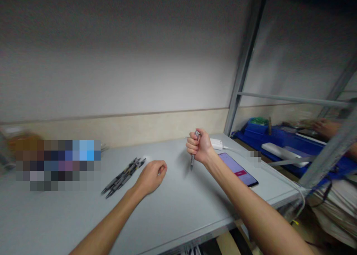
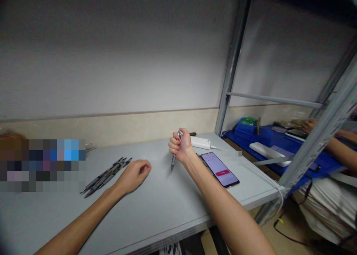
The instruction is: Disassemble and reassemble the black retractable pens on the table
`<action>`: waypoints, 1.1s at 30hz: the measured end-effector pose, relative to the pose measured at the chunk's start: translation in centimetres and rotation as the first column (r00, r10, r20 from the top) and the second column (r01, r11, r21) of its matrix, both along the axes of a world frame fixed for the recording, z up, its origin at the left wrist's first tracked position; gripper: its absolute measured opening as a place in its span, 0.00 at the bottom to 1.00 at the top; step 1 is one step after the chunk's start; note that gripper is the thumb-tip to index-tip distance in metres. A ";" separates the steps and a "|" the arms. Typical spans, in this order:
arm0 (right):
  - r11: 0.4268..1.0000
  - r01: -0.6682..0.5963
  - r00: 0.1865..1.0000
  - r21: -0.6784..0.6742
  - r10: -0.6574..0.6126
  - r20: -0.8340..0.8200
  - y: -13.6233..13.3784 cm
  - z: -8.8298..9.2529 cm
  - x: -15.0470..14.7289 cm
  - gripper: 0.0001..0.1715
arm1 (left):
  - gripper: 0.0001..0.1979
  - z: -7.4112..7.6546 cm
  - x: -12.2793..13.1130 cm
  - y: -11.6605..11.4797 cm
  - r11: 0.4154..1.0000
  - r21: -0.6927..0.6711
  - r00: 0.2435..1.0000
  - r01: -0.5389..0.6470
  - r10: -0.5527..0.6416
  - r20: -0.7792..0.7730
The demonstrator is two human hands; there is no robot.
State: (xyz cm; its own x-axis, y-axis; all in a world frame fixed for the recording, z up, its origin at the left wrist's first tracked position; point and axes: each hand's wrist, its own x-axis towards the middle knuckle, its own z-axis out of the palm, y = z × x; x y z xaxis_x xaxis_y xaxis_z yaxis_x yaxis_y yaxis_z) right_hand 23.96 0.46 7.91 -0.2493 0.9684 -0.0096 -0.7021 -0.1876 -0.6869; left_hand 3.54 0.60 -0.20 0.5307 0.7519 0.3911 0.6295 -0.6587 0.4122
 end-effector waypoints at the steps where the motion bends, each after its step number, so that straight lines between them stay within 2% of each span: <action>1: 1.000 -0.004 1.000 -0.004 0.004 0.005 0.0 0.0 0.0 0.23 | 0.09 0.0 0.0 0.0 1.000 0.000 1.000 -0.002 0.002 -0.006; 6: 1.000 -0.005 0.994 -0.028 0.008 0.105 0.0 -0.2 0.3 0.22 | 0.09 -0.1 0.0 0.0 1.000 0.006 1.000 -0.008 0.008 -0.020; 9: 0.998 -0.048 0.975 -0.051 0.058 0.215 0.1 -0.4 0.7 0.25 | 0.08 -0.1 -0.1 0.1 1.000 0.005 1.000 -0.003 0.003 -0.014; 11: 0.997 -0.021 0.947 -0.075 0.044 0.318 0.3 -0.6 1.2 0.28 | 0.08 0.0 -0.1 0.1 1.000 0.007 1.000 0.001 -0.001 -0.009; 14: 0.992 0.094 0.879 -0.079 -0.045 0.475 0.7 -0.9 2.3 0.25 | 0.08 0.0 -0.1 0.1 1.000 0.018 1.000 0.008 -0.008 0.001; 18: 0.982 0.188 0.772 -0.021 -0.134 0.621 0.8 -1.2 3.4 0.12 | 0.08 0.0 -0.1 0.1 0.999 0.030 1.000 0.025 -0.025 0.012; 20: 0.975 0.218 0.723 0.031 -0.183 0.666 0.6 -1.3 3.7 0.09 | 0.08 -0.1 -0.2 0.1 0.999 0.025 1.000 0.029 -0.029 0.007; 23: 0.974 0.209 0.633 0.086 -0.202 0.748 0.3 -1.9 3.8 0.09 | 0.08 -0.1 -0.2 0.2 1.000 0.014 1.000 0.025 -0.025 -0.007; 25: 0.977 0.175 0.506 0.120 -0.194 0.840 0.2 -2.7 3.8 0.09 | 0.08 0.0 -0.3 0.2 1.000 0.020 1.000 0.017 -0.017 -0.015; 26: 0.979 0.146 0.409 0.144 -0.193 0.892 0.2 -3.1 3.8 0.09 | 0.08 0.1 -0.3 0.2 1.000 0.025 1.000 0.014 -0.014 -0.020; 28: 0.972 0.078 0.120 0.222 -0.230 0.966 0.2 -4.2 3.8 0.10 | 0.08 0.1 -0.3 0.2 0.999 0.035 0.999 0.010 -0.009 -0.031; 30: 0.950 -0.004 -0.164 0.311 -0.307 0.937 0.0 -5.2 3.6 0.12 | 0.08 0.1 -0.3 0.2 0.999 0.045 0.999 0.007 -0.005 -0.040; 32: 0.936 -0.063 -0.387 0.346 -0.342 0.856 -0.5 -6.0 3.3 0.13 | 0.08 0.0 -0.4 0.3 0.998 0.060 0.999 0.004 -0.001 -0.049; 33: 0.935 -0.076 -0.468 0.347 -0.340 0.815 -0.8 -6.3 3.1 0.14 | 0.08 0.0 -0.4 0.3 0.998 0.067 0.999 0.003 0.001 -0.054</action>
State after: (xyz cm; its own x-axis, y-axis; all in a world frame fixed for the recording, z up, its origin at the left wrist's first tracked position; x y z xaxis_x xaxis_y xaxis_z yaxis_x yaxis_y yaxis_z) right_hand 27.08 -0.38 1.56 0.0520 0.9892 0.1368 0.9477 -0.0057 -0.3192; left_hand 3.14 0.91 -0.24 0.5533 0.7244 0.4111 0.6487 -0.6844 0.3328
